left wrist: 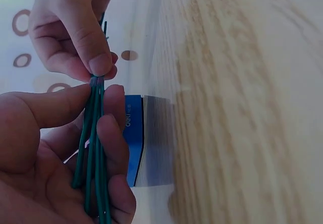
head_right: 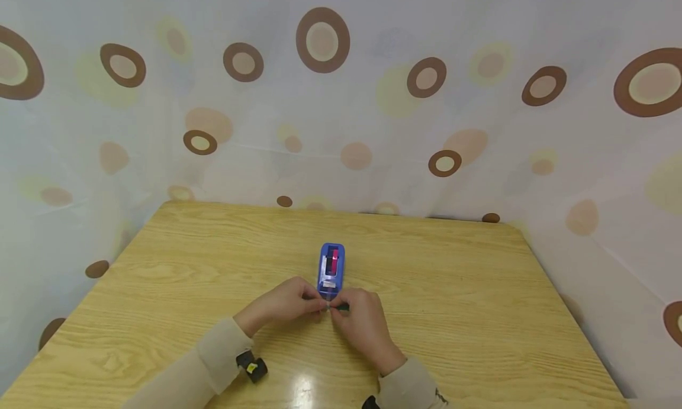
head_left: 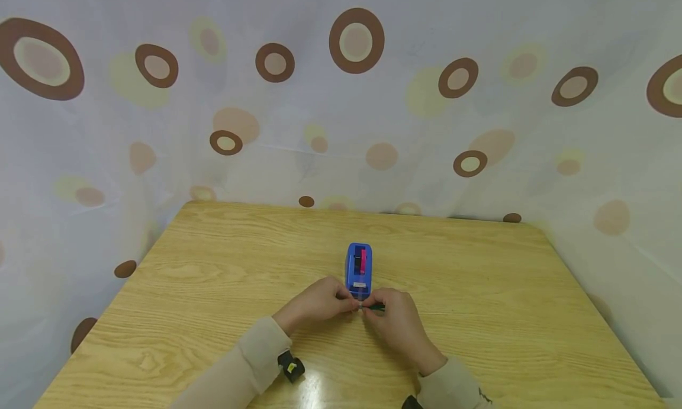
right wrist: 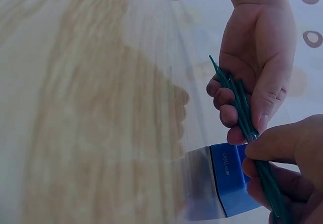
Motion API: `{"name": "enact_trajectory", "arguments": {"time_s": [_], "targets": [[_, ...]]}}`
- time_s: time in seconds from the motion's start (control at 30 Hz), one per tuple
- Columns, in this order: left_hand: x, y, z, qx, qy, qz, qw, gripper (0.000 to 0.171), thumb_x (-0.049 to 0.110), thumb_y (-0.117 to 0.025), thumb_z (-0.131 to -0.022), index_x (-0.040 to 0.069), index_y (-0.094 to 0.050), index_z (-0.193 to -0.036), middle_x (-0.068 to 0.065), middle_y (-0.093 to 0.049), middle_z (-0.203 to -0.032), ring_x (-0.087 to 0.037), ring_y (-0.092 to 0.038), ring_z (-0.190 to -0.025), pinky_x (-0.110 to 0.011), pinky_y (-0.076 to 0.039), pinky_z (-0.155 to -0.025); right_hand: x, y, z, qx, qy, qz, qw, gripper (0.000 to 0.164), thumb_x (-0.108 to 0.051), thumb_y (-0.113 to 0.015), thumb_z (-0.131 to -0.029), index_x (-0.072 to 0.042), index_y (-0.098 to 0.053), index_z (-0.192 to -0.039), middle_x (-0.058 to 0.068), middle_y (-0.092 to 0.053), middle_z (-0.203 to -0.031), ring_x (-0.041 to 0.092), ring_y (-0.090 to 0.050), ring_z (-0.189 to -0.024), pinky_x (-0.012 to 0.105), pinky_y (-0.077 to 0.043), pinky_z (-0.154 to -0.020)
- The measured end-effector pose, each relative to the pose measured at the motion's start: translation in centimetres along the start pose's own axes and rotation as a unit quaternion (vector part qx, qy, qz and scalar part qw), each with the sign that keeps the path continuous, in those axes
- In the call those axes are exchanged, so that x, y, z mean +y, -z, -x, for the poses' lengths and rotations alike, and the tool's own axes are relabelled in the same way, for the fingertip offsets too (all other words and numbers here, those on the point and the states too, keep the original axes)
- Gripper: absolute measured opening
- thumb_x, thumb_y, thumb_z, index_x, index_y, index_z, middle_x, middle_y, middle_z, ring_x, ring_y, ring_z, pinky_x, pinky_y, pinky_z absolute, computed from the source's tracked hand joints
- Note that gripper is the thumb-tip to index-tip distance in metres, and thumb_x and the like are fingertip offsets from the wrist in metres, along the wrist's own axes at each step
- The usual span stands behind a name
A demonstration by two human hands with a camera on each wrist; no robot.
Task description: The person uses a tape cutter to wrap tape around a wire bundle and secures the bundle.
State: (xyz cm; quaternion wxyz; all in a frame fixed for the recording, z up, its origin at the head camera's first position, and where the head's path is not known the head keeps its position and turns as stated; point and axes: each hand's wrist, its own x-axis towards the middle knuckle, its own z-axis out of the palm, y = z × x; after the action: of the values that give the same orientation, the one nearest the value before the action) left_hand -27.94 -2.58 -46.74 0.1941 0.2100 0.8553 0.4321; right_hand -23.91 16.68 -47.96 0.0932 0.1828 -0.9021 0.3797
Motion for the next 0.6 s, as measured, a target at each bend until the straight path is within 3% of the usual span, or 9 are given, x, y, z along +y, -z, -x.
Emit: {"name": "enact_trajectory", "arguments": {"time_s": [0.33, 0.6], "targets": [[0.35, -0.08, 0.02, 0.027, -0.003, -0.011, 0.9996, 0.02, 0.02, -0.07, -0.093, 0.01, -0.078, -0.078, 0.007, -0.061, -0.066, -0.008, -0.045, -0.061, -0.023, -0.033, -0.053, 0.17, -0.3, 0.03, 0.027, 0.006, 0.001, 1.0, 0.019, 0.002, -0.082, -0.075, -0.015, -0.073, -0.075, -0.005, -0.071, -0.08, 0.012, -0.068, -0.081, 0.033, -0.055, -0.074], [0.27, -0.3, 0.0, 0.041, 0.002, -0.022, 0.9989, 0.017, 0.02, -0.072, -0.091, 0.012, -0.079, -0.078, 0.008, -0.064, -0.072, -0.008, -0.048, -0.065, -0.024, -0.036, -0.055, -0.04, -0.29, 0.02, 0.011, -0.013, -0.01, 1.0, 0.016, 0.001, -0.08, -0.078, -0.013, -0.073, -0.079, -0.003, -0.071, -0.084, 0.013, -0.067, -0.084, 0.036, -0.055, -0.077]]}}
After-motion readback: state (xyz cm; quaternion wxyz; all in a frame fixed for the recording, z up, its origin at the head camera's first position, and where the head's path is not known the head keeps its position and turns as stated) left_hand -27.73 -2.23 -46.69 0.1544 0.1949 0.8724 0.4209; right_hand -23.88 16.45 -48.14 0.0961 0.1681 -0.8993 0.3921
